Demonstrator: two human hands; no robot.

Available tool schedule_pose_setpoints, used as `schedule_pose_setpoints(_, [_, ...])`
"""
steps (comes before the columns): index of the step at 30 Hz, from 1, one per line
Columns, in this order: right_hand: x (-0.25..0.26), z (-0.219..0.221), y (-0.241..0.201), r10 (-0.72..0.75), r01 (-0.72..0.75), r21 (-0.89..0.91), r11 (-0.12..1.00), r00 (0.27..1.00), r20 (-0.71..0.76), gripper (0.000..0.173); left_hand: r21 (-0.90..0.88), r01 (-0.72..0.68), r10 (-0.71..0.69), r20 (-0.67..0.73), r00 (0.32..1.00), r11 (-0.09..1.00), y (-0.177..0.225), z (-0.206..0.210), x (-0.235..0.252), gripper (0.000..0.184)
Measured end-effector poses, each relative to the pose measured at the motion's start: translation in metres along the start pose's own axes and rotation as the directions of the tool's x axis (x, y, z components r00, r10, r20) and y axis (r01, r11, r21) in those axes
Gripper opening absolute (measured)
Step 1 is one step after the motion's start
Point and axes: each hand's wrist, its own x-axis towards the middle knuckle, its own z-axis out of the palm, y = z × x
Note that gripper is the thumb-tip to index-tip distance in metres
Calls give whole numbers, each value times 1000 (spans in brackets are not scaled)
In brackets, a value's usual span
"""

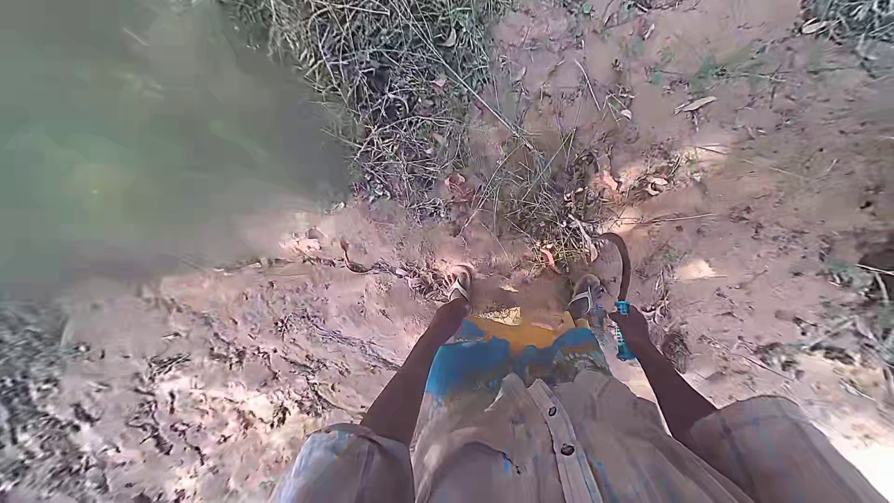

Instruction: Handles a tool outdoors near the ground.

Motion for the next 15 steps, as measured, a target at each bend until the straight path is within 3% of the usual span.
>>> schedule_pose_setpoints(4, [47, 71, -21, 252, -191, 313, 930, 953, -166, 47, -274, 146, -136, 58, 989, 951, -26, 36, 68, 38])
schedule_pose_setpoints(7, [84, 123, -63, 374, -231, 503, 833, 904, -205, 51, -502, 288, -255, 136, 958, 815, -51, 60, 82, 39])
schedule_pose_setpoints(9, [101, 162, -111, 351, -196, 562, 804, 918, -183, 54, -567, 310, -264, 164, 950, 763, -68, 69, 88, 38])
schedule_pose_setpoints(12, [84, 241, -223, 256, -121, 741, 660, 964, -71, 47, -564, 294, -194, 233, 953, 772, -81, 73, 88, 36])
schedule_pose_setpoints(15, [8, 302, -290, -92, 17, 743, 669, 994, 60, 33, -540, 272, -161, 245, 956, 797, -58, 51, 74, 35])
